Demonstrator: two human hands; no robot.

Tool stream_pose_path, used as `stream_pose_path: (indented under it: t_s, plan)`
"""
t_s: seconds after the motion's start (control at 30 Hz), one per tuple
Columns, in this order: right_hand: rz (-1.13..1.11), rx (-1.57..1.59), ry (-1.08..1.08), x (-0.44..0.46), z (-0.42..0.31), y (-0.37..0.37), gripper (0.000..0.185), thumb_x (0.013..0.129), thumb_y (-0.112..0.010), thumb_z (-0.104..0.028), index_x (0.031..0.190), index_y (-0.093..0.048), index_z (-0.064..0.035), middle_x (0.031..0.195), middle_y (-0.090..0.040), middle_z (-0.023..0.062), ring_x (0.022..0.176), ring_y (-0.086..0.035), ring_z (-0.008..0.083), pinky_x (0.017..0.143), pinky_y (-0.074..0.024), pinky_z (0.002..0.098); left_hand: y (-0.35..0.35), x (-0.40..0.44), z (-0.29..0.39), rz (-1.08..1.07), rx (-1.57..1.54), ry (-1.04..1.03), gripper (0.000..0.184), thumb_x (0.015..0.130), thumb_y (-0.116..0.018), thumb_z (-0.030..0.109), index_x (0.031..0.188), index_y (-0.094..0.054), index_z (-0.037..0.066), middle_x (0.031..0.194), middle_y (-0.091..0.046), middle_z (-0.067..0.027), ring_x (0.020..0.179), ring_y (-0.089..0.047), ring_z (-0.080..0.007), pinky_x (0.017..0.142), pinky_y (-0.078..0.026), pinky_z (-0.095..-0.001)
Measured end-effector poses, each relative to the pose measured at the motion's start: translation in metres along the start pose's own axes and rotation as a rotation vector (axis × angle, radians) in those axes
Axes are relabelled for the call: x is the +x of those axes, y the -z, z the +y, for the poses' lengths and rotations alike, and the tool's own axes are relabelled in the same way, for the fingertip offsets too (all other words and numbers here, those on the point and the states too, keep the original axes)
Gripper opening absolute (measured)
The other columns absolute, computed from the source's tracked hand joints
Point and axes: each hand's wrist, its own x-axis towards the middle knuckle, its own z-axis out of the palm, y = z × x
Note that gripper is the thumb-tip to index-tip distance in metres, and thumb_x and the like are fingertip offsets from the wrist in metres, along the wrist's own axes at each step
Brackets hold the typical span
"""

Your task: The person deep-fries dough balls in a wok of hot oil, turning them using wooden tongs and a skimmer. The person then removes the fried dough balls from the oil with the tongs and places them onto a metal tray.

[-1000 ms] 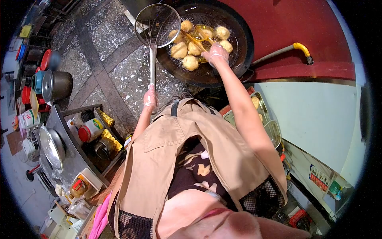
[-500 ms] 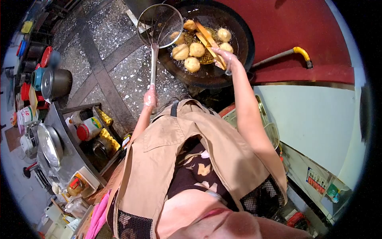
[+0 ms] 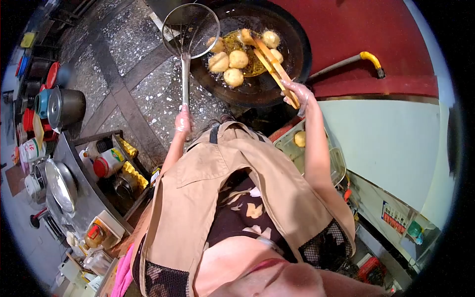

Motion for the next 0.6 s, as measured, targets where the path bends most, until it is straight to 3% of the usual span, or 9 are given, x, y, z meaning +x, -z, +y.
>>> stream_pose_path:
  t_s: [0.07,0.2,0.27,0.4,0.53,0.57,0.6]
  plan:
    - [0.051,-0.088,0.02,-0.006,0.011,0.004,0.052,0.07,-0.072,-0.042,0.102,-0.06,-0.0024,0.08,-0.057,0.0042,0.056,-0.051,0.0118,0.051,-0.0461,0.0241,-0.001,-0.001,0.001,0.011,-0.027,0.028,0.067,0.08,-0.037,0.067,0.06,-0.054,0.005,0.047,-0.046,-0.0047,0.038,-0.045,-0.0169,0.036,-0.036,-0.0318]
    - [0.035,-0.061,0.004,-0.038,0.023,0.004,0.051,0.07,-0.072,-0.041,0.1,-0.06,-0.0026,0.079,-0.056,0.0039,0.055,-0.051,0.0116,0.05,-0.0449,0.0235,-0.002,0.008,-0.01,0.01,-0.006,-0.006,0.067,0.08,-0.037,0.068,0.059,-0.053,0.006,0.046,-0.045,-0.0041,0.038,-0.045,-0.0164,0.036,-0.036,-0.0317]
    - [0.05,-0.047,0.013,-0.046,0.028,0.005,0.041,0.074,-0.069,-0.04,0.09,-0.057,-0.0043,0.069,-0.055,0.0052,0.049,-0.051,0.0126,0.045,-0.044,0.023,-0.002,0.007,-0.008,0.019,-0.012,0.008,0.067,0.08,-0.037,0.068,0.059,-0.052,0.006,0.046,-0.044,-0.0038,0.038,-0.045,-0.016,0.036,-0.036,-0.0314]
    - [0.162,-0.274,0.006,-0.057,0.024,0.012,0.038,0.073,-0.069,-0.041,0.086,-0.059,-0.0057,0.071,-0.055,0.0033,0.058,-0.052,0.0118,0.05,-0.0464,0.0241,-0.002,0.003,-0.003,-0.007,-0.042,0.036,0.067,0.08,-0.037,0.068,0.059,-0.053,0.006,0.045,-0.044,-0.0039,0.037,-0.044,-0.0161,0.036,-0.035,-0.0311]
    - [0.209,-0.591,0.058,-0.055,0.019,0.013,0.046,0.07,-0.07,-0.041,0.089,-0.061,-0.0003,0.078,-0.059,0.0032,0.066,-0.053,0.0135,0.06,-0.047,0.03,-0.003,-0.003,0.002,-0.019,-0.03,0.026,0.068,0.079,-0.038,0.069,0.057,-0.051,0.006,0.045,-0.043,-0.0038,0.036,-0.043,-0.0164,0.035,-0.034,-0.0313]
    - [0.222,-0.711,0.074,-0.062,0.016,0.009,0.055,0.069,-0.065,-0.05,0.091,-0.06,0.0008,0.082,-0.062,0.0121,0.074,-0.058,0.0241,0.072,-0.045,0.0355,-0.003,-0.004,0.004,-0.022,-0.027,0.029,0.068,0.079,-0.038,0.069,0.057,-0.051,0.006,0.045,-0.043,-0.0038,0.036,-0.043,-0.0164,0.035,-0.034,-0.0313]
    - [0.222,-0.71,0.071,-0.063,0.019,0.004,0.055,0.069,-0.065,-0.05,0.091,-0.06,0.0008,0.082,-0.062,0.0121,0.074,-0.058,0.0241,0.072,-0.045,0.0355,-0.003,-0.005,0.005,-0.018,-0.027,0.027,0.067,0.08,-0.038,0.068,0.059,-0.051,0.006,0.045,-0.043,-0.0038,0.036,-0.043,-0.0164,0.035,-0.034,-0.0311]
